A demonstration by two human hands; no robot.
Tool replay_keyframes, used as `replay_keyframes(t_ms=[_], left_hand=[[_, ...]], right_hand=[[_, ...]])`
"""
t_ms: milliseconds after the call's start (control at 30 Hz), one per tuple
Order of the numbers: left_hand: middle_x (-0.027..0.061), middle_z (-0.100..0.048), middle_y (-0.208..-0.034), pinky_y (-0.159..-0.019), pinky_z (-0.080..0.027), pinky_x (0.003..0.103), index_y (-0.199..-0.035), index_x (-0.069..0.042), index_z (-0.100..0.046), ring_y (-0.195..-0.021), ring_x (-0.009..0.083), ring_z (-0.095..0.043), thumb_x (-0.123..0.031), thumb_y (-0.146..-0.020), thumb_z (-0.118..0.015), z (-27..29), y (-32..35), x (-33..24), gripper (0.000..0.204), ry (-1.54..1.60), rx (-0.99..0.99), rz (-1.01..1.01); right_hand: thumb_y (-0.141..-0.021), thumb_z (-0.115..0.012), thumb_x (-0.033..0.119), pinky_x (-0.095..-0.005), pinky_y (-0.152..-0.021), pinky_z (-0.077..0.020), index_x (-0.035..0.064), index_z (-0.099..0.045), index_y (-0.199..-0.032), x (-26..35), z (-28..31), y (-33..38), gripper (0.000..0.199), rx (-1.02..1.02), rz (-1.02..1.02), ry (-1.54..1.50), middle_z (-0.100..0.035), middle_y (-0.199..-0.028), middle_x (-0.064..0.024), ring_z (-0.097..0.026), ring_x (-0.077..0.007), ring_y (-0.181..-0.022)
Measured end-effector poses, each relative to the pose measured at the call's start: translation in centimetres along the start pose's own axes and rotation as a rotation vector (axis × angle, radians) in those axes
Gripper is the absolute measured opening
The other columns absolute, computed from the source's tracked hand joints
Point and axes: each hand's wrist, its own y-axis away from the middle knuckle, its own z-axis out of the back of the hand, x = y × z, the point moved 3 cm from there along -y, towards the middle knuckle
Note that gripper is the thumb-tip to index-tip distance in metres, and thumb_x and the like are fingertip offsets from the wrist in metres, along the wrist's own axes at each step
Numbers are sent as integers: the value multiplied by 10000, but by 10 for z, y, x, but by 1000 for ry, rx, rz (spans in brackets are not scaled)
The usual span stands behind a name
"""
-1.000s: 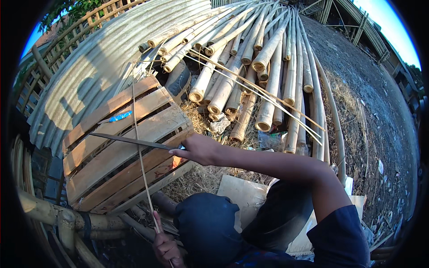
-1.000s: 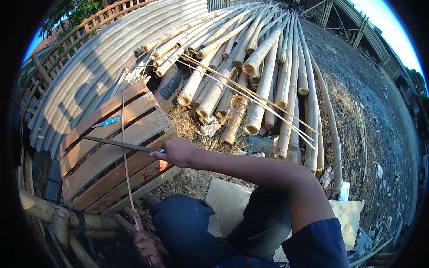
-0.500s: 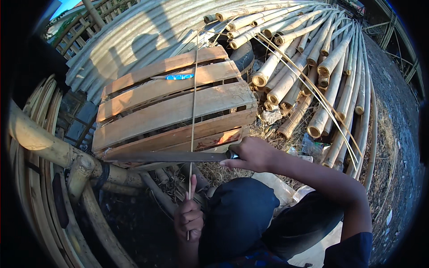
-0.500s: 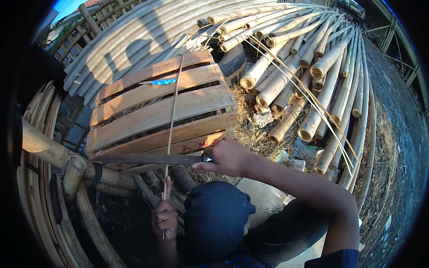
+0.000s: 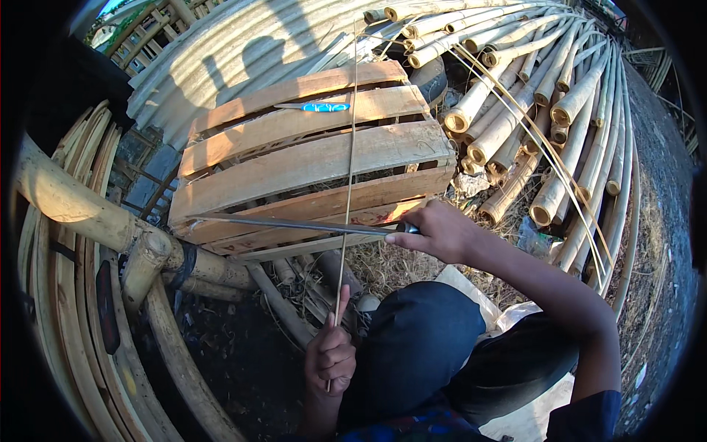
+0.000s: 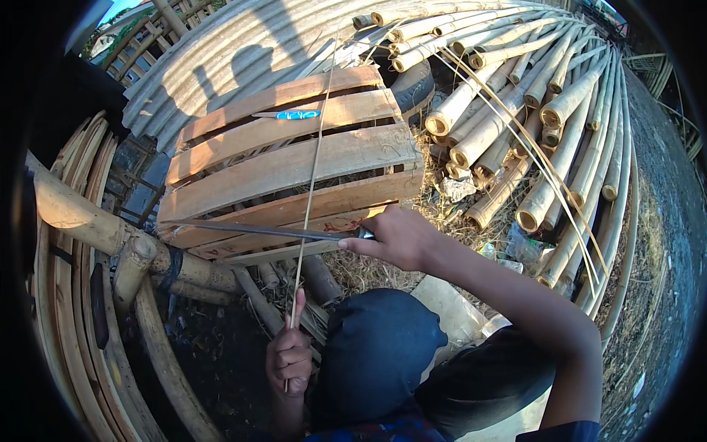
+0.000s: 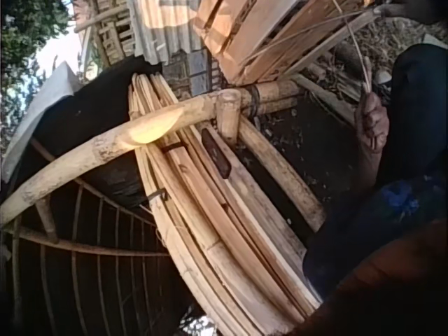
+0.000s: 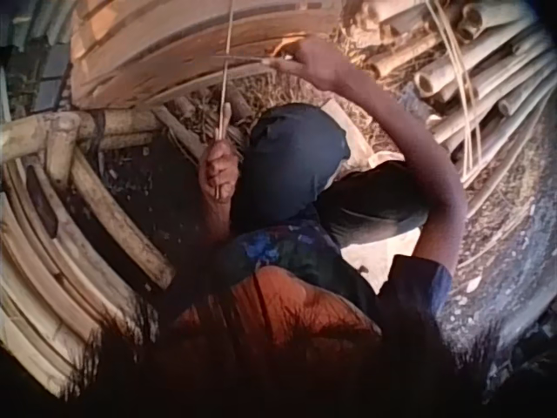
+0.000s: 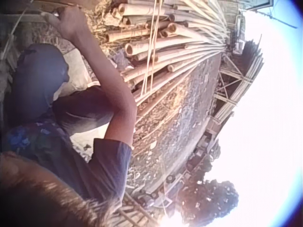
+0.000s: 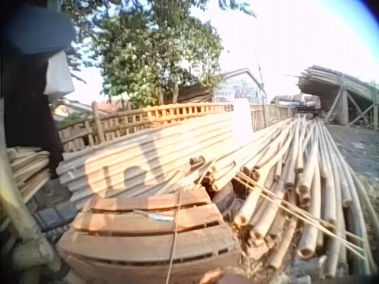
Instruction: Stripping or scraping a thin bamboo strip with a knife to refine its surface.
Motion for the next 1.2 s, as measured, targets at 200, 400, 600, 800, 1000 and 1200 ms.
replay_keyframes(t_ms=[200, 400, 600, 800, 1000, 1200], left_hand=[[0, -280, -596, -286, -213, 168, -1512, -174, -86, -368, 11, -217, -111, -1021, -246, -3, 0, 6, 520, 12, 14, 3], [-8, -260, -578, -278, -219, 166, -1512, -210, -70, -358, 6, -206, -157, -1041, -223, 0, 3, -1, 498, -7, -39, 2], [-2, -272, -573, -276, -216, 175, -1511, -215, -103, -351, 9, -220, -140, -1039, -232, 12, 10, 17, 495, 131, -26, 26], [-2, -308, -576, -307, -189, 182, -1511, -189, -123, -363, 15, -251, -29, -983, -277, 2, 3, 12, 573, 121, -11, 2], [-22, -216, -546, -282, -190, 176, -1509, -181, -136, -355, 14, -192, -92, -1026, -246, 0, 21, 29, 504, 111, -2, 57], [-16, -258, -566, -311, -185, 176, -1506, -126, -114, -363, 19, -211, -96, -1018, -256, -1, -2, 12, 510, -292, -168, -25]], right_hand=[[-883, -443, 634, -469, -661, -513, 6, -635, -860, 18, -12, 10, 656, 3, -14, 274, -610, -649, -194, -641, -365, -693], [-882, -428, 647, -462, -654, -518, 23, -635, -888, 14, -10, 6, 657, -28, -68, 263, -611, -630, -190, -645, -363, -683], [-874, -430, 660, -459, -598, -521, 18, -638, -811, -3, 3, 2, 678, -52, -20, 389, -602, -605, -174, -640, -358, -623], [-871, -409, 680, -461, -606, -519, 24, -648, -808, 4, -12, 7, 700, -88, 130, 441, -592, -590, -171, -637, -348, -618], [-910, -434, 598, -463, -632, -506, -28, -620, -724, -40, 35, 1, 679, -313, -213, 134, -568, -574, -198, -625, -361, -619], [-872, -396, 687, -467, -632, -519, 41, -637, -835, 3, -5, 28, 690, 101, 47, 423, -587, -603, -170, -630, -349, -625]])
